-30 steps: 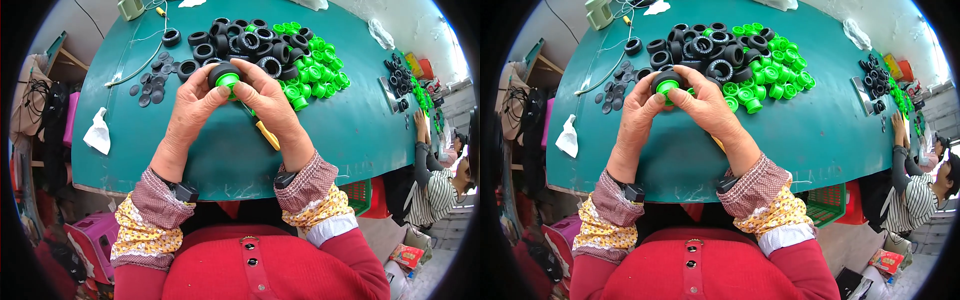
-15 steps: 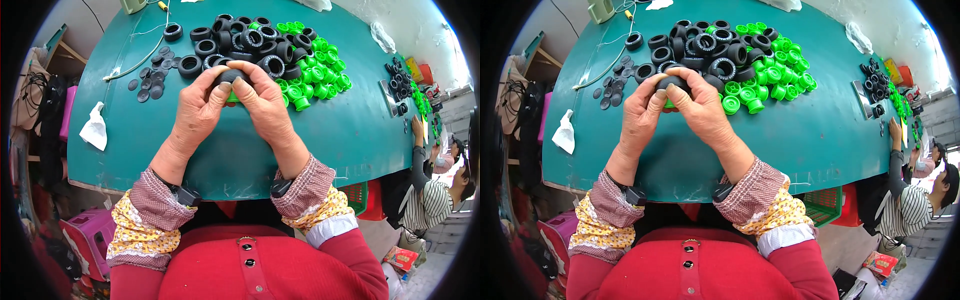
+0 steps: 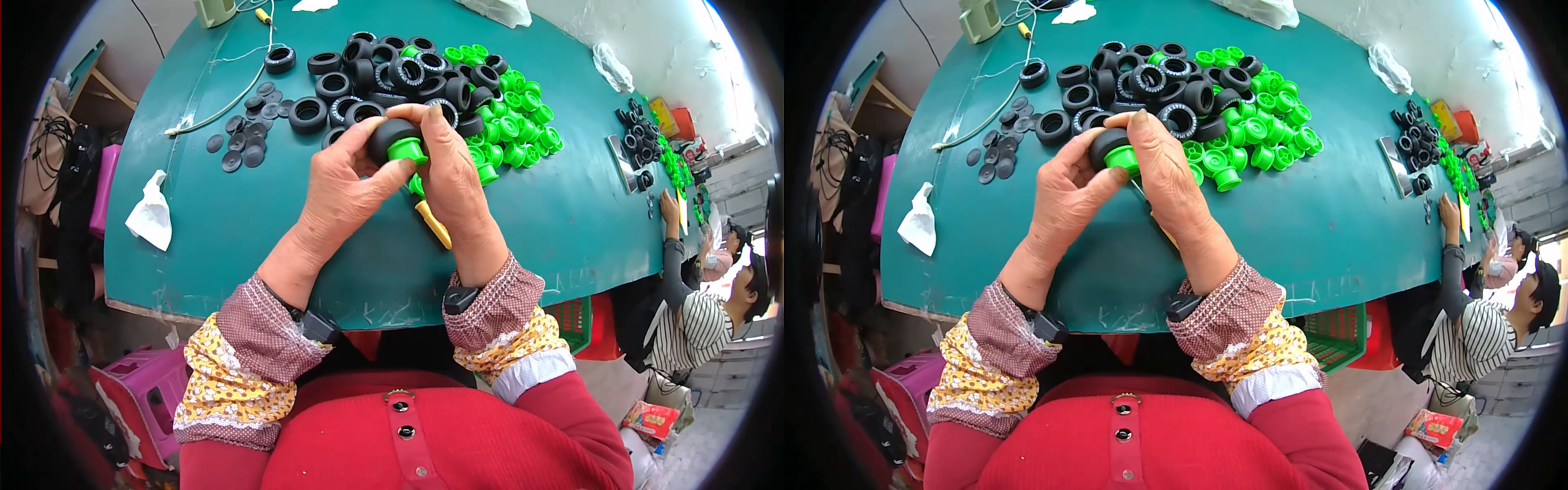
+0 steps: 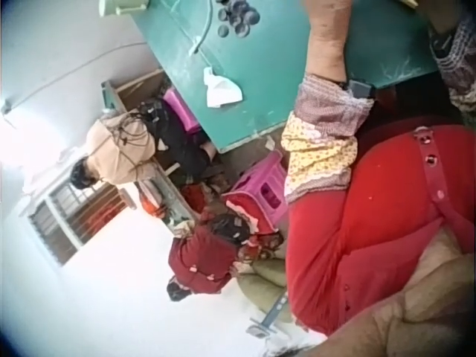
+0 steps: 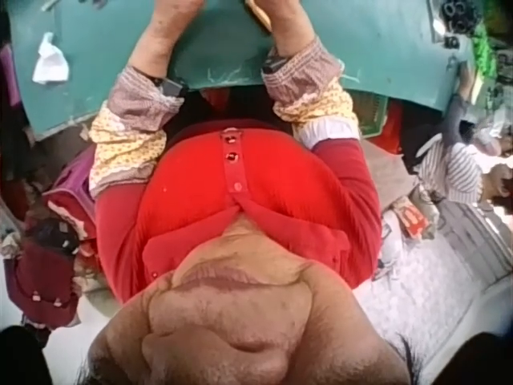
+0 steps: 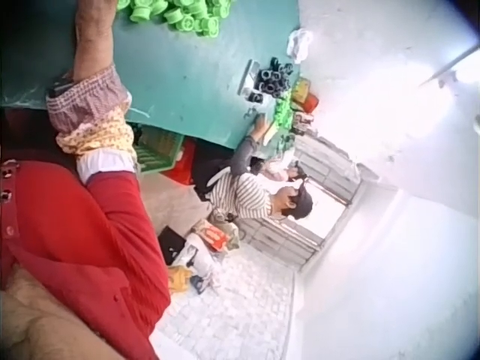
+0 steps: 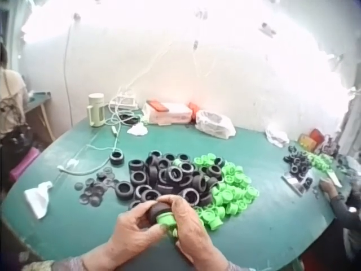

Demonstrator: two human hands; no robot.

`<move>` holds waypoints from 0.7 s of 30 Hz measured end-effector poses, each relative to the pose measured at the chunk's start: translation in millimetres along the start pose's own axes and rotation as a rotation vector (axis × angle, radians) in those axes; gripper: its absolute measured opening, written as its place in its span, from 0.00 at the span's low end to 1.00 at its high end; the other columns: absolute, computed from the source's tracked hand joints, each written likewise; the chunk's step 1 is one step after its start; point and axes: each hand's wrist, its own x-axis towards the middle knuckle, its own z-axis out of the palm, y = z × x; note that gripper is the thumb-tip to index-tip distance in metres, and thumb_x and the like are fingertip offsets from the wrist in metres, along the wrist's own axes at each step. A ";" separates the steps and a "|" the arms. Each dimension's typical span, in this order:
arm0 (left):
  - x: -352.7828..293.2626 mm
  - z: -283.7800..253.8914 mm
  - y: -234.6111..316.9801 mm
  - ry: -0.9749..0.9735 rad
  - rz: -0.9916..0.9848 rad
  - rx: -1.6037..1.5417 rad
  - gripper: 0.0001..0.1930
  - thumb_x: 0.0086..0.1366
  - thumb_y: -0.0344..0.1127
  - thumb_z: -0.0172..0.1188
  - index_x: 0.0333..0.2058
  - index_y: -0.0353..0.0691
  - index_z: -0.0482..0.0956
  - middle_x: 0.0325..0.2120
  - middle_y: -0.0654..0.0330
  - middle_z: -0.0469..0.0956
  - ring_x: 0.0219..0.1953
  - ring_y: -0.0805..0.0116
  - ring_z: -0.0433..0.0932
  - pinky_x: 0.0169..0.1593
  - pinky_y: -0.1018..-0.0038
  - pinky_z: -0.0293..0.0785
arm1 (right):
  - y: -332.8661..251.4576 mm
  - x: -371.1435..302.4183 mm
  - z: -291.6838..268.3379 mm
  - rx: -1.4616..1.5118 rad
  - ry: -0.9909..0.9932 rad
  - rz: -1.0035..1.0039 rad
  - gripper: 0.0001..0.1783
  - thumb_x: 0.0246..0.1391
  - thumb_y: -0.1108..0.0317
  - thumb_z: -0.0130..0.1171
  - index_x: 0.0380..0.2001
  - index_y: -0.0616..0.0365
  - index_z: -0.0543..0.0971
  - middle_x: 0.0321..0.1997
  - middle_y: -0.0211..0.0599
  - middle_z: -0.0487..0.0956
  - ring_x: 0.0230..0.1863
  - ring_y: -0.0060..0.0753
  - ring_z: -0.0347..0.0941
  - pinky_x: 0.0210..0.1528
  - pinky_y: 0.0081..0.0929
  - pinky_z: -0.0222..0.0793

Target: Manually assembling toy car wheels by fitting black rubber tires onto green plastic hubs.

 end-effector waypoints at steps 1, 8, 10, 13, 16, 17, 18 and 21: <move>1.9 -1.5 3.0 0.013 -0.060 -0.116 0.22 0.51 0.29 0.62 0.45 0.32 0.68 0.33 0.60 0.74 0.34 0.78 0.73 0.38 0.82 0.72 | -1.5 0.8 -1.3 -0.003 -0.003 -0.002 0.22 0.59 0.52 0.38 0.43 0.60 0.70 0.36 0.31 0.70 0.37 0.19 0.66 0.39 0.14 0.63; 3.7 -11.8 11.0 -0.006 -0.248 -0.275 0.21 0.53 0.33 0.59 0.45 0.32 0.65 0.34 0.60 0.72 0.36 0.75 0.73 0.37 0.81 0.71 | 7.8 2.4 4.0 -0.005 -0.111 -0.006 0.24 0.55 0.54 0.48 0.49 0.61 0.65 0.39 0.31 0.70 0.39 0.19 0.65 0.40 0.17 0.64; 5.1 -13.3 8.6 0.001 -0.295 -0.303 0.21 0.53 0.34 0.60 0.44 0.33 0.65 0.34 0.60 0.72 0.36 0.75 0.73 0.36 0.81 0.71 | 9.0 1.6 7.3 0.006 -0.105 -0.027 0.24 0.56 0.54 0.47 0.50 0.60 0.64 0.39 0.30 0.70 0.39 0.18 0.64 0.40 0.17 0.63; 5.2 -11.7 7.8 -0.008 -0.248 -0.312 0.22 0.53 0.37 0.60 0.43 0.34 0.64 0.33 0.60 0.71 0.33 0.74 0.74 0.33 0.82 0.70 | 3.7 2.4 -2.1 0.116 -0.265 0.025 0.25 0.56 0.56 0.47 0.52 0.59 0.62 0.43 0.31 0.68 0.42 0.19 0.64 0.43 0.18 0.63; 5.1 -10.8 16.2 -0.005 -0.295 -0.296 0.23 0.55 0.40 0.56 0.46 0.34 0.63 0.34 0.60 0.72 0.32 0.73 0.75 0.33 0.81 0.71 | 8.0 2.7 1.3 0.116 -0.224 0.020 0.21 0.57 0.61 0.46 0.51 0.59 0.62 0.44 0.30 0.67 0.44 0.18 0.62 0.45 0.18 0.61; 5.5 -9.4 14.6 -0.036 -0.285 -0.307 0.23 0.55 0.40 0.56 0.46 0.34 0.63 0.34 0.60 0.72 0.32 0.73 0.75 0.33 0.81 0.71 | 14.7 3.8 -0.6 0.092 -0.206 -0.024 0.21 0.57 0.60 0.46 0.50 0.60 0.63 0.43 0.30 0.67 0.44 0.18 0.62 0.44 0.17 0.61; 5.6 -10.6 14.1 -0.037 -0.269 -0.296 0.23 0.56 0.39 0.54 0.48 0.34 0.63 0.35 0.59 0.72 0.32 0.73 0.75 0.33 0.81 0.71 | 13.9 2.9 -0.3 0.067 -0.196 -0.043 0.20 0.57 0.60 0.46 0.49 0.60 0.64 0.42 0.30 0.67 0.43 0.17 0.61 0.44 0.17 0.61; 6.6 -10.3 7.7 -0.056 -0.219 -0.242 0.21 0.58 0.36 0.50 0.49 0.33 0.65 0.37 0.59 0.72 0.33 0.73 0.74 0.33 0.81 0.72 | 21.9 4.8 -3.1 0.100 -0.174 -0.029 0.20 0.58 0.58 0.43 0.50 0.56 0.63 0.39 0.28 0.69 0.40 0.17 0.65 0.39 0.17 0.65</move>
